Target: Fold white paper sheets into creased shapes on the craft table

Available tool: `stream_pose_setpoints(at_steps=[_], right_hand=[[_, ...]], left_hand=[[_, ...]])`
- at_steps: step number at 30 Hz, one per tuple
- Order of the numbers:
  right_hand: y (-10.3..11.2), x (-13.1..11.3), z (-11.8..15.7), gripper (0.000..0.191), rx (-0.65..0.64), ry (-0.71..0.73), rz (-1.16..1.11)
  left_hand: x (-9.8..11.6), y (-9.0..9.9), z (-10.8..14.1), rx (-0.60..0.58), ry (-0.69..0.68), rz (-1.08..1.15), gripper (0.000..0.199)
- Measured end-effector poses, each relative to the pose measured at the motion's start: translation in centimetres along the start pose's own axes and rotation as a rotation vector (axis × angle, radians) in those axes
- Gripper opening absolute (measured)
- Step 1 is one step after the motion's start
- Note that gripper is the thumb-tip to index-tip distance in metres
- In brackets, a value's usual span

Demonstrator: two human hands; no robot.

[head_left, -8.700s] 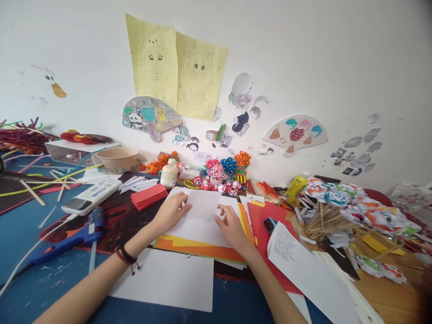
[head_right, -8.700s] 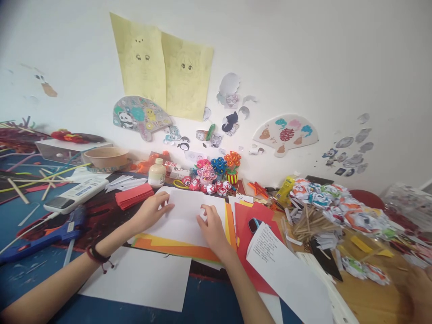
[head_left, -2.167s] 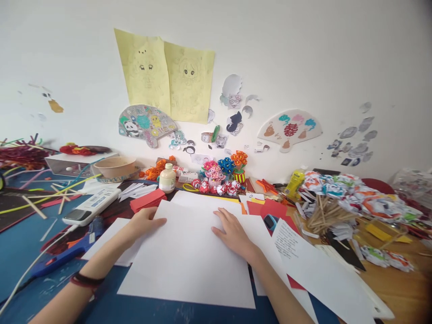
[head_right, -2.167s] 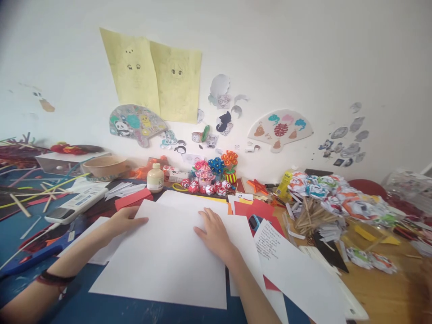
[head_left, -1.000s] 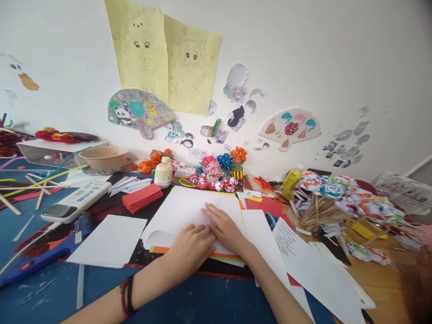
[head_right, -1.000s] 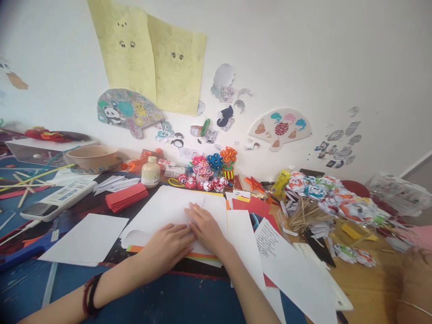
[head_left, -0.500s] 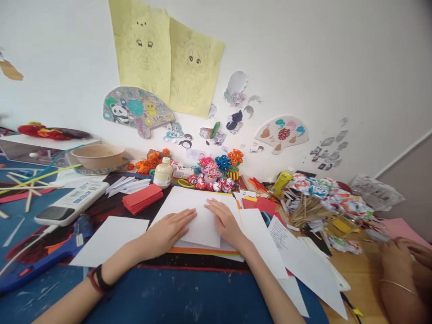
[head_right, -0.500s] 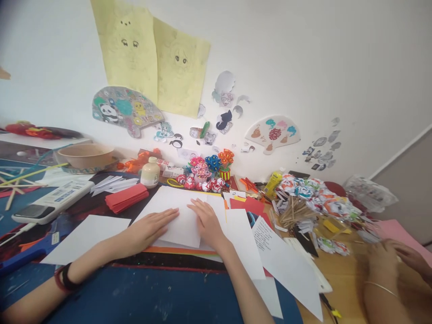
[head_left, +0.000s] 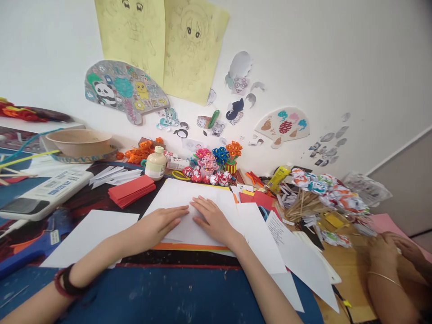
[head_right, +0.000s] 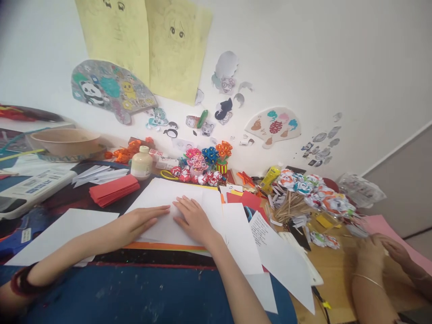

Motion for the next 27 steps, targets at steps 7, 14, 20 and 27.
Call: stream_pose_setpoints(at_steps=[7,14,20,27], right_hand=[[0.1,0.2,0.0,0.041,-0.008,0.006,-0.03],[0.2,-1.2,-0.2,0.042,0.018,-0.037,0.056],[-0.1,-2.8,-0.5,0.041,-0.005,-0.014,0.067],[-0.6,-2.6,-0.8,0.037,-0.026,-0.002,0.084]], left_hand=[[-0.8,2.4,0.0,-0.046,0.062,-0.019,0.036],[-0.5,1.6,0.2,-0.054,0.123,0.08,0.04],[-0.5,2.4,0.8,-0.073,0.084,0.063,0.037],[-0.9,3.7,2.0,-0.164,0.161,0.125,0.041]])
Point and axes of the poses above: each hand's wrist, its own z-axis away from the middle knuckle, its own y-axis out of the back of the hand, x = y × z, the point moved 4 cm from there along -z, towards the middle knuckle, and after that the axes turned 14 degrees about z, right-handed, at the moved point
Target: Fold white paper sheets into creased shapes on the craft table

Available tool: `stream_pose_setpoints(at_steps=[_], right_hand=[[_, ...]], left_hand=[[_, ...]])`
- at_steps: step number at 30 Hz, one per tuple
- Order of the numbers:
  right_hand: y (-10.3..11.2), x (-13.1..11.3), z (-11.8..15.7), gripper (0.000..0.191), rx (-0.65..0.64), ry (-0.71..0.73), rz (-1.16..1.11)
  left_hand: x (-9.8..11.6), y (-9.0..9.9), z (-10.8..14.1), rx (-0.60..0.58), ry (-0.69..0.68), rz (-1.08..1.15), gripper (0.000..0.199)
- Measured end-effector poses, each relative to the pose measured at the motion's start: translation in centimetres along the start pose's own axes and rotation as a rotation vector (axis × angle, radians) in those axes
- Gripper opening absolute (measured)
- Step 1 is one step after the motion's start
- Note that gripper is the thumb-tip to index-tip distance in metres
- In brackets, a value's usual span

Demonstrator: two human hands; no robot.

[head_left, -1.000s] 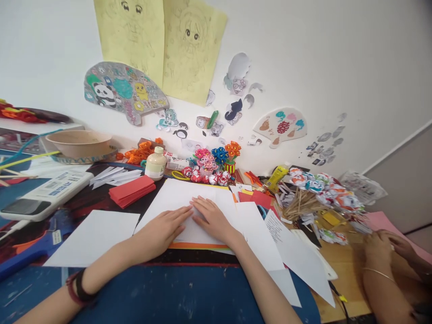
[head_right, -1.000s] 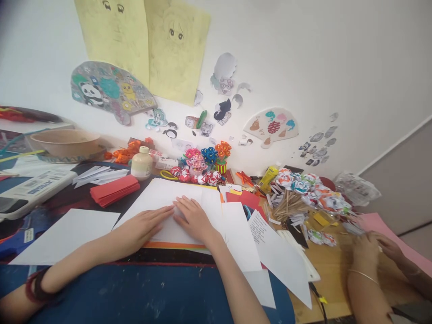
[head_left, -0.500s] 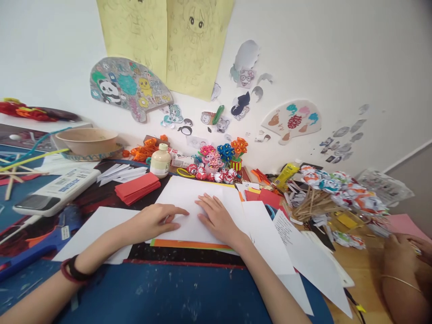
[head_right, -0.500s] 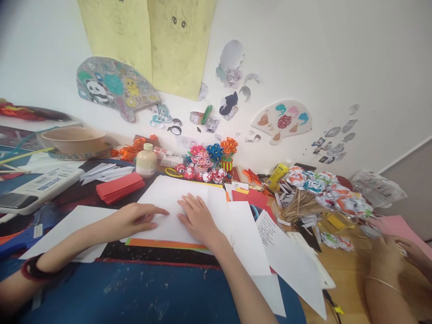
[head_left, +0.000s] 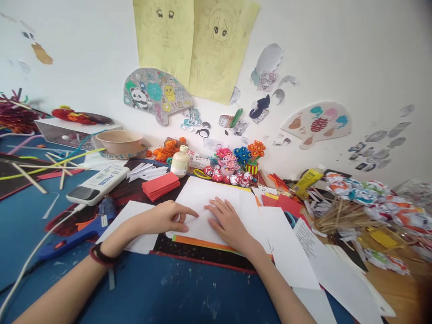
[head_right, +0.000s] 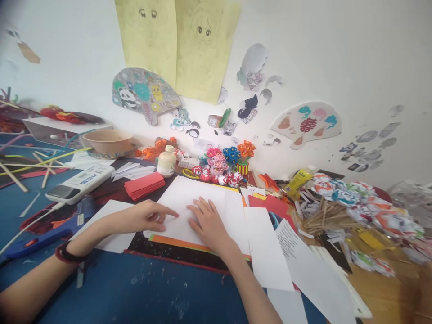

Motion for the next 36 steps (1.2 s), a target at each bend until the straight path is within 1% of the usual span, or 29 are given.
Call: stream_pose_setpoints(at_steps=[9,14,18,24,27,29,31,33,36], right_hand=[[-0.1,-0.1,-0.1,0.039,-0.041,0.008,0.008],[-0.3,0.1,-0.3,0.041,-0.065,0.027,-0.006],[-0.4,0.1,-0.4,0.041,-0.071,0.032,-0.009],[-0.3,0.2,-0.4,0.041,-0.062,0.048,0.009],[-0.2,0.2,-0.4,0.042,-0.058,0.066,0.037],[0.1,0.0,-0.4,0.042,-0.046,0.101,0.07],[0.6,-0.7,-0.4,0.043,-0.014,0.172,0.115],[0.9,-1.6,-0.3,0.051,0.017,0.279,0.144],[0.9,-3.1,-0.1,0.065,0.017,0.429,0.134]], left_hand=[[-0.8,0.4,0.6,-0.074,0.022,0.033,0.046],[-1.2,0.9,1.0,-0.089,0.035,0.054,0.042],[-1.4,0.9,1.2,-0.116,0.037,0.08,0.041],[-1.3,0.9,1.3,-0.097,0.046,0.042,0.04],[-1.3,0.9,1.3,-0.087,0.059,-0.003,0.044],[-1.3,0.9,1.3,-0.083,0.067,-0.018,0.047],[-1.5,0.9,1.3,-0.08,0.067,-0.016,0.049],[-1.6,0.9,1.3,-0.079,0.065,-0.007,0.05],[-1.7,0.8,1.3,-0.075,0.062,0.002,0.049]])
Point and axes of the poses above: each hand's wrist, its own z-axis away from the middle knuckle, its own y-axis out of the back of the hand, x = y × z, the point moved 4 cm from there along -z, towards the middle knuckle, and after that the axes turned 14 degrees about z, right-handed, at the moved point
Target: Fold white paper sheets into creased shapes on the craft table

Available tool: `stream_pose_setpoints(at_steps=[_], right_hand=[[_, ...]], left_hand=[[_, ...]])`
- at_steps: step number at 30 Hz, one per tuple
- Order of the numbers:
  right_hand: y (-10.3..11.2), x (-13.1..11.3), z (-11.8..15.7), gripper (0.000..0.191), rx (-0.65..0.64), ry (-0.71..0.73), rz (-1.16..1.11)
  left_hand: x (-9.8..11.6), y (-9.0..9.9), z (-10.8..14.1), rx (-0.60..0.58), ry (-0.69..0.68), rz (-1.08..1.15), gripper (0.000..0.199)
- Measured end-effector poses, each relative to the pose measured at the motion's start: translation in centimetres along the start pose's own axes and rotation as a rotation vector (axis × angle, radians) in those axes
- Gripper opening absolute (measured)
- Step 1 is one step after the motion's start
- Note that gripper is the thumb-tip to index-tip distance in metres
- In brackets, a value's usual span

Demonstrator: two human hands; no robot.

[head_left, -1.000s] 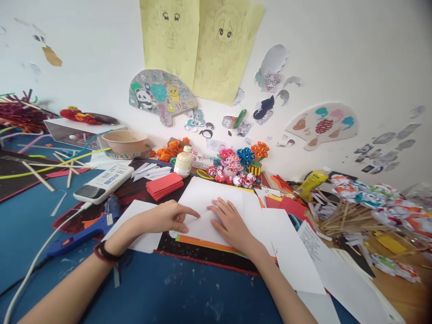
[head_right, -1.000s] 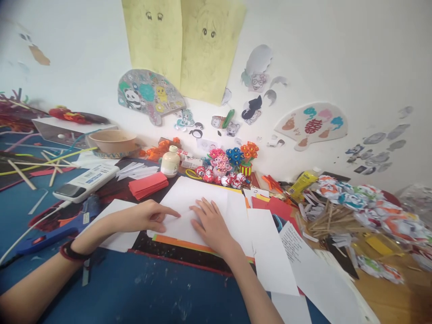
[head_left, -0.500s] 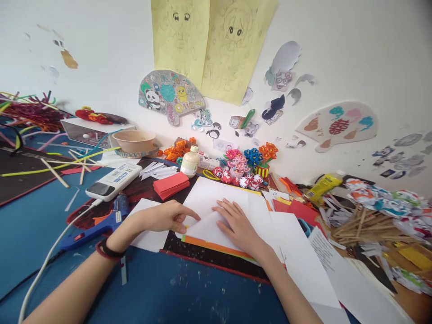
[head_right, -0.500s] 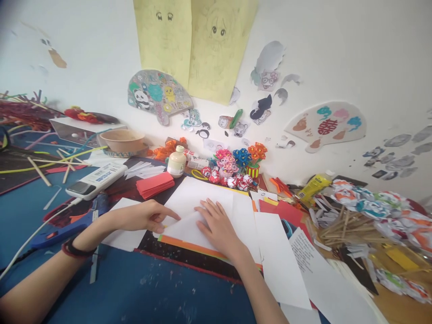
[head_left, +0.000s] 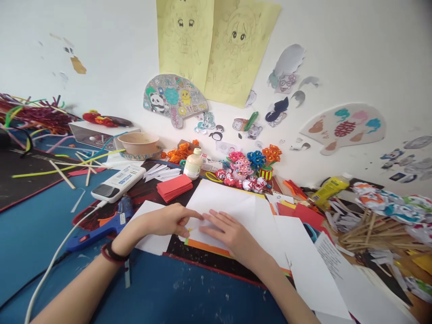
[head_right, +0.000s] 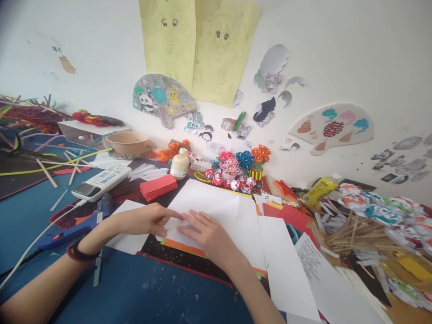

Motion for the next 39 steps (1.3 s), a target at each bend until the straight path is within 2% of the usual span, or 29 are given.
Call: stream_pose_setpoints(at_steps=[2,4,8,13,39], right_hand=[[-0.1,-0.6,-0.2,0.069,-0.006,0.034,-0.02],[-0.1,-0.8,-0.4,0.07,-0.006,0.001,-0.045],[0.3,-1.2,-0.7,0.054,0.018,-0.092,-0.093],[0.5,-1.7,-1.2,0.043,0.018,-0.083,-0.089],[0.0,-1.3,-1.0,0.041,-0.023,-0.098,-0.18]], left_hand=[[0.0,0.0,0.0,0.005,-0.005,-0.007,0.048],[0.1,-0.1,0.0,0.008,-0.01,-0.022,0.047],[0.0,-0.2,0.0,0.019,-0.027,-0.029,0.048],[-0.4,-0.3,0.0,0.016,-0.011,-0.007,0.052],[-0.1,0.3,0.5,0.006,0.007,0.048,0.043]])
Point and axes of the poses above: each hand's wrist, its own z-axis away from the middle knuckle, its own y-axis out of the back of the hand, x = y × z, the point moved 4 cm from there along -z, towards the middle knuckle, and after that the axes turned 14 degrees about z, right-handed, at the moved point
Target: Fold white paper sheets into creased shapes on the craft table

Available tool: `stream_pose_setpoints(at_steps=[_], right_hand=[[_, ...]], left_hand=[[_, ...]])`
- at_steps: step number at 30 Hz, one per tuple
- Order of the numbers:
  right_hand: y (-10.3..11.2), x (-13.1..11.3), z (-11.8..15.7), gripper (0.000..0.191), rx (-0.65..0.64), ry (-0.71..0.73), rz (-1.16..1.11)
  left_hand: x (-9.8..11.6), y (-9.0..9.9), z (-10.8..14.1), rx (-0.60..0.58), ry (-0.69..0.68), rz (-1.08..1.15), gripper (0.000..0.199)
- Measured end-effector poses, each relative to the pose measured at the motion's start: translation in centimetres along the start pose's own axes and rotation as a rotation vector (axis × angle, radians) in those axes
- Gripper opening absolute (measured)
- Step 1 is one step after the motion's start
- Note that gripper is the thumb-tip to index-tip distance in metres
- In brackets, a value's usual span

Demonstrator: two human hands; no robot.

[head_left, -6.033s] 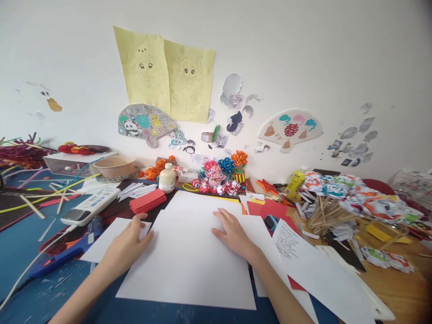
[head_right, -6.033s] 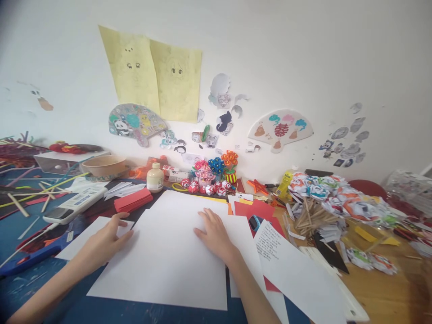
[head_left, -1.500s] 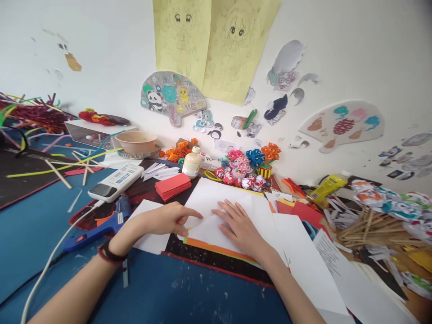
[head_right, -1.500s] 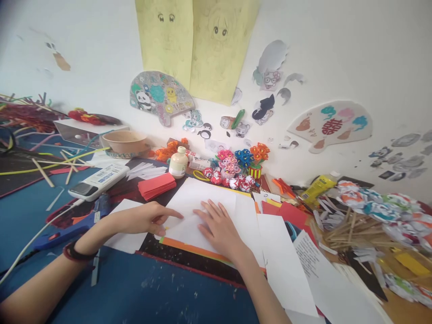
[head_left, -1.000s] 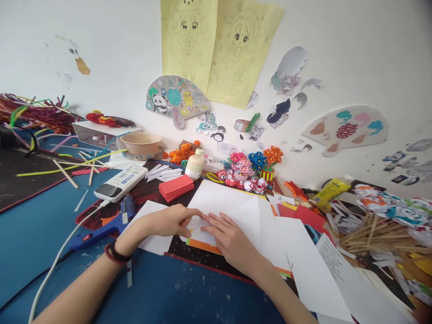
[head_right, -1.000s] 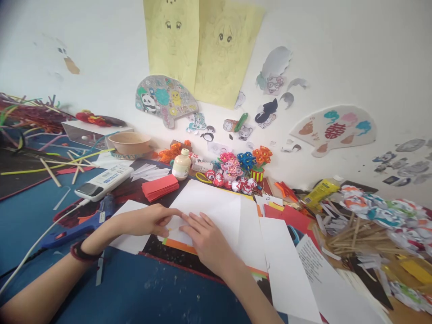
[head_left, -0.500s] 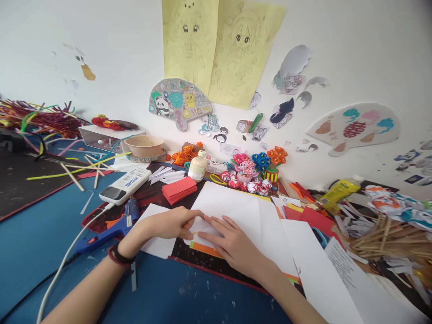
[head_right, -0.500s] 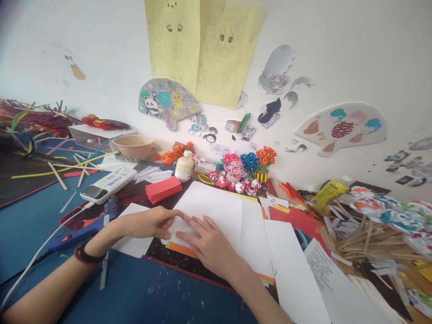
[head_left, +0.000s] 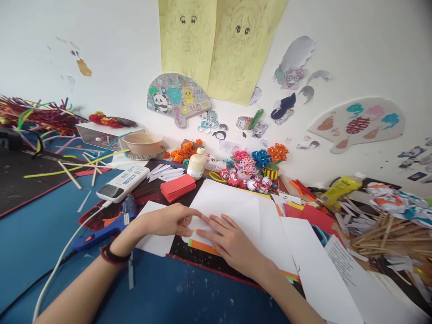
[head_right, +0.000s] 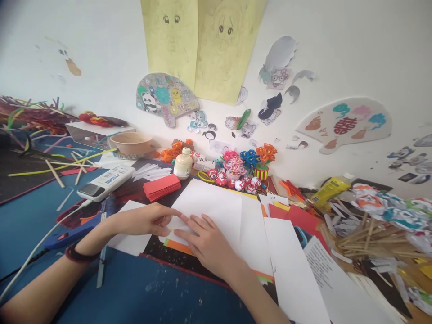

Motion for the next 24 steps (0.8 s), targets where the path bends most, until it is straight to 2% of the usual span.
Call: stream_pose_setpoints(at_steps=[18,24], right_hand=[[-0.16,0.27,0.06,0.04,0.0,0.025,-0.026],[-0.18,0.26,0.12,0.041,-0.034,0.023,-0.037]], left_hand=[[0.6,-0.08,-0.15,0.022,0.015,-0.085,0.051],[0.32,-0.16,-0.19,-0.011,0.027,-0.065,0.058]])
Point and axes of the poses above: each hand's wrist, its own z-axis away from the middle knuckle, its own y-axis out of the back of the hand, x = y × z, the point moved 4 cm from there along -z, towards the middle knuckle, and after that the axes turned 14 degrees about z, right-handed, at the moved point
